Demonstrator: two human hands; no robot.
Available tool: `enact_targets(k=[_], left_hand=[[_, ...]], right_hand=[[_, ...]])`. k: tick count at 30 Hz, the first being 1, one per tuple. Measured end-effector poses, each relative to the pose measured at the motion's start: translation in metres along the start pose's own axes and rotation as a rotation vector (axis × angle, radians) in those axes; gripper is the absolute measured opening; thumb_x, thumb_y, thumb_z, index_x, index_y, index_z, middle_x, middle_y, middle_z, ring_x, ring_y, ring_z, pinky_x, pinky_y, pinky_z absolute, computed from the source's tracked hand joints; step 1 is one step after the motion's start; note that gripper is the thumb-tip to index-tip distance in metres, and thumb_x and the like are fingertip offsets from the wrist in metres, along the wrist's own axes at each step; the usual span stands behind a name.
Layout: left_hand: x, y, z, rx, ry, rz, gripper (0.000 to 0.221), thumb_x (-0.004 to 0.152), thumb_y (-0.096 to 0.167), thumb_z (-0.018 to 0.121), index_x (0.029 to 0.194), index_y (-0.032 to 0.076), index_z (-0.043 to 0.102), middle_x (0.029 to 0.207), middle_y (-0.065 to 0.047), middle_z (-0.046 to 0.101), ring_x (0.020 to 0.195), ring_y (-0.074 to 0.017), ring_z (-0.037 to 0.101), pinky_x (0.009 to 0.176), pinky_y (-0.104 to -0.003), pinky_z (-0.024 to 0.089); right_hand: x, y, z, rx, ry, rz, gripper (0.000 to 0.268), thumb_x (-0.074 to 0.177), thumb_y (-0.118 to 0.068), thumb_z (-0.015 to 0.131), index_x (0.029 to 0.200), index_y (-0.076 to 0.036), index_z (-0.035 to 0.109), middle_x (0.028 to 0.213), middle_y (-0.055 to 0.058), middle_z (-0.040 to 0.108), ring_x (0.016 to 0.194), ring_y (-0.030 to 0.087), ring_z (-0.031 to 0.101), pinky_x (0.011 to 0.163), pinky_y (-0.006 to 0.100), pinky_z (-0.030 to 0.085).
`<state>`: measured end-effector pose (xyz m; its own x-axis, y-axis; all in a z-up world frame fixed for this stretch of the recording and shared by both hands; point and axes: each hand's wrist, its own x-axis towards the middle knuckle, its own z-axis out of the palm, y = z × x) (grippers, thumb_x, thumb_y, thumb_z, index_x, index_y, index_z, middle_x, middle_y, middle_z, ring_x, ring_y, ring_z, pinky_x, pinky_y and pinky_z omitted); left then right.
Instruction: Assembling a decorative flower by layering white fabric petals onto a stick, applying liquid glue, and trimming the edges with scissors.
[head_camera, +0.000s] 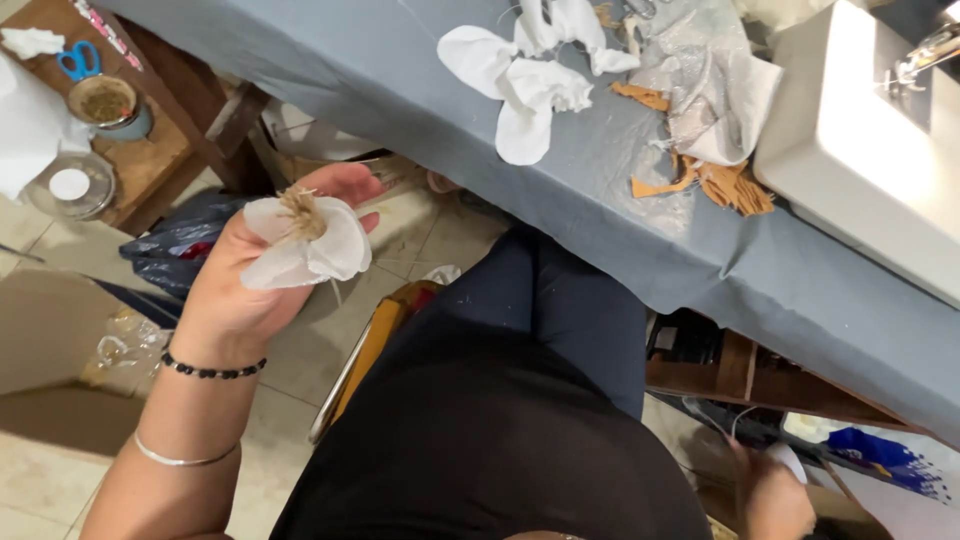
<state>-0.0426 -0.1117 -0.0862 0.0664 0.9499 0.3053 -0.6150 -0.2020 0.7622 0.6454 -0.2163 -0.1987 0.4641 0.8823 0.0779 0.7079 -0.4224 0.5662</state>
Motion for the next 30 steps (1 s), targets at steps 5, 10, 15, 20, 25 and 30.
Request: enact_targets(k=[5,10,15,20,25,30], left_hand=[[0.004,-0.001,0.004,0.118,0.046,0.083,0.015,0.098,0.016,0.069,0.112,0.02,0.072,0.148,-0.02,0.049,0.142,-0.0297,0.049,0.123,-0.046,0.049],[0.006,-0.009,0.011,0.055,0.091,0.124,0.017,0.099,0.009,0.066,0.111,0.019,0.073,0.145,-0.019,0.051,0.135,-0.0274,0.054,0.123,-0.04,0.049],[0.001,-0.003,0.01,0.149,0.126,0.082,0.01,0.092,0.014,0.072,0.102,0.016,0.073,0.139,-0.016,0.055,0.126,-0.0251,0.058,0.109,-0.034,0.052],[0.004,-0.011,0.011,0.025,0.175,0.052,0.012,0.092,0.008,0.072,0.104,0.008,0.074,0.134,-0.016,0.061,0.117,-0.022,0.06,0.095,-0.029,0.055],[-0.001,-0.017,0.01,0.008,0.115,0.075,0.024,0.091,0.011,0.075,0.115,0.008,0.073,0.138,-0.015,0.06,0.122,-0.0233,0.06,0.097,-0.032,0.055],[0.0,-0.015,0.017,-0.033,0.124,0.054,0.028,0.088,0.016,0.078,0.112,0.002,0.072,0.137,-0.018,0.06,0.114,-0.0227,0.064,0.094,-0.032,0.054]], right_hand=[[0.003,0.036,0.052,0.32,-0.258,0.232,0.034,0.101,-0.031,0.063,0.134,-0.04,0.068,0.102,0.005,0.084,0.089,0.034,0.081,0.074,0.042,0.061],[-0.009,-0.089,-0.025,0.747,-0.651,0.268,0.062,0.103,-0.059,0.04,0.116,-0.012,0.077,0.118,0.016,0.074,0.107,0.031,0.067,0.093,0.042,0.045],[0.006,-0.119,-0.108,1.253,-0.74,0.257,0.079,0.085,-0.058,0.06,0.146,-0.009,0.06,0.155,0.013,0.053,0.145,0.021,0.046,0.122,0.03,0.028],[-0.017,-0.09,-0.303,1.417,0.12,-0.717,0.007,0.078,-0.01,0.08,0.077,-0.007,0.074,0.084,0.006,0.079,0.08,0.012,0.076,0.077,0.021,0.06],[0.029,-0.167,-0.448,0.953,0.61,-1.168,0.035,0.111,-0.016,0.037,0.089,-0.008,0.064,0.095,0.008,0.067,0.093,0.028,0.061,0.085,0.043,0.046],[0.092,-0.257,-0.485,0.95,0.423,-1.211,0.035,0.107,-0.019,0.047,0.129,0.001,0.066,0.126,0.019,0.066,0.118,0.036,0.059,0.098,0.048,0.043]])
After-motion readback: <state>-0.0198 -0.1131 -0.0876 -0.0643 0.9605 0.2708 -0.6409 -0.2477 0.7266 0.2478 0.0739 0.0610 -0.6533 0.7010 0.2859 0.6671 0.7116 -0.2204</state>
